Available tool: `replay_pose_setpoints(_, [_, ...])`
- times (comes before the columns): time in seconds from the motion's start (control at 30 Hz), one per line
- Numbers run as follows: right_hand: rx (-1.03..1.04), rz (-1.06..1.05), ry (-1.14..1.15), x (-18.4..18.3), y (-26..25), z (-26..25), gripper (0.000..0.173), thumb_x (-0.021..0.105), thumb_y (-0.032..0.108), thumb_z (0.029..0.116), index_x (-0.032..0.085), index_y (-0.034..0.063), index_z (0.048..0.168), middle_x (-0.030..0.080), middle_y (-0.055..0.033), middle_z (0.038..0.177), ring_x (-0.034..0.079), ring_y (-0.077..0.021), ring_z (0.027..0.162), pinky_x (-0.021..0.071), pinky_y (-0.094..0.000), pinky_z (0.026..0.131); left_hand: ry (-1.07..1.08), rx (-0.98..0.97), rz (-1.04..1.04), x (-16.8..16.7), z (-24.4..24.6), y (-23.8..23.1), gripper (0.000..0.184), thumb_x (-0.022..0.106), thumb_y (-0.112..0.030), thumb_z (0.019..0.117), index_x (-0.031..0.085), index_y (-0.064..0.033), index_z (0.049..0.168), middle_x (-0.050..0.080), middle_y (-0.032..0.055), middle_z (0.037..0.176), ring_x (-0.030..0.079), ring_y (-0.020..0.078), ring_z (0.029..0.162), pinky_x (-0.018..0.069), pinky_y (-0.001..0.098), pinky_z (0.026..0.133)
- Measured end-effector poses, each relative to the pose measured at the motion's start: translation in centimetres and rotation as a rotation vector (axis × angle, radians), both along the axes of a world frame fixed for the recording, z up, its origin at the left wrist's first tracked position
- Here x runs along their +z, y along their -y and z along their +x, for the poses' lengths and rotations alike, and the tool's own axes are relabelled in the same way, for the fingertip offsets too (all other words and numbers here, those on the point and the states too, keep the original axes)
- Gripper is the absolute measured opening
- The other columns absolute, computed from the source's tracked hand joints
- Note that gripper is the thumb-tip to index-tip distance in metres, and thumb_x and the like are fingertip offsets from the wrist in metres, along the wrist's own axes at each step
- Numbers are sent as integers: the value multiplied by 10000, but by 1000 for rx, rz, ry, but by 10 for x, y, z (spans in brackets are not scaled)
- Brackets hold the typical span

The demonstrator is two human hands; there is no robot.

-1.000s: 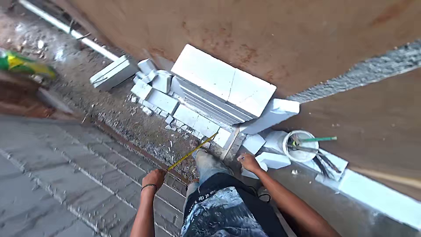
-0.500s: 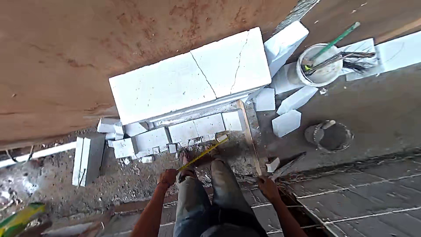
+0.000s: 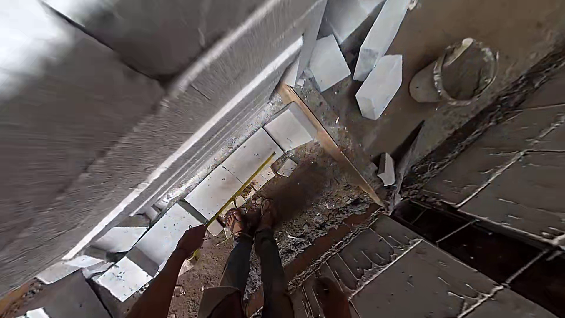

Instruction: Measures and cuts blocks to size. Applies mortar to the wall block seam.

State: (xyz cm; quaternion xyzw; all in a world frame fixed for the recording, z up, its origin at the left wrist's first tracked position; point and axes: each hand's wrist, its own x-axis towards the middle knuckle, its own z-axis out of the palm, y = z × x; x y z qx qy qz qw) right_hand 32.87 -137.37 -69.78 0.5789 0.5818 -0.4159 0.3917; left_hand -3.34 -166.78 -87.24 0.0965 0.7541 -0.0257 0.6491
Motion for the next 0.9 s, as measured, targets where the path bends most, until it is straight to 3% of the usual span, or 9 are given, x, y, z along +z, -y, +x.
replay_pose_setpoints(0.17, [-39, -51, -33, -66, 42, -2, 310, 592, 182, 1038, 681, -32, 1243, 729, -219, 1112, 721, -344, 1010, 562, -529, 945, 28, 75, 36, -75, -3, -13, 431, 377, -265, 1118, 635, 61, 1232, 658, 280, 1159, 631, 409, 1099, 461, 582, 995])
replay_pose_setpoints(0.4, [-122, -58, -47, -112, 62, 4, 295, 609, 166, 1032, 694, -32, 1234, 728, -216, 1107, 718, -330, 972, 564, -514, 924, 40, 185, 124, -139, 5, -14, 448, 352, -285, 1124, 644, 53, 1166, 647, 221, 988, 622, 312, 873, 498, 518, 853])
replay_pose_setpoints(0.63, [-92, -65, -60, -143, 75, 37, 267, 610, 150, 1029, 702, -42, 1190, 737, -205, 1006, 726, -308, 873, 586, -511, 838, 36, 183, 147, -181, 10, 5, 493, 307, -294, 1131, 642, 66, 1170, 652, 259, 1069, 631, 360, 993, 471, 548, 940])
replay_pose_setpoints(0.77, [-68, -70, -40, -154, 69, 39, 265, 613, 145, 1027, 700, -55, 1179, 732, -209, 1000, 716, -308, 891, 572, -512, 863, 24, 197, 141, -203, 15, 10, 485, 305, -282, 1128, 647, 62, 1125, 651, 256, 1040, 631, 374, 984, 468, 568, 926])
replay_pose_setpoints(0.9, [-46, -34, -62, -175, 66, 42, 263, 617, 160, 1022, 702, -34, 1178, 728, -179, 934, 704, -270, 799, 583, -493, 776, -9, 217, 61, -221, 17, 6, 496, 322, -328, 1129, 654, 35, 1196, 658, 278, 1133, 633, 414, 1077, 455, 617, 968])
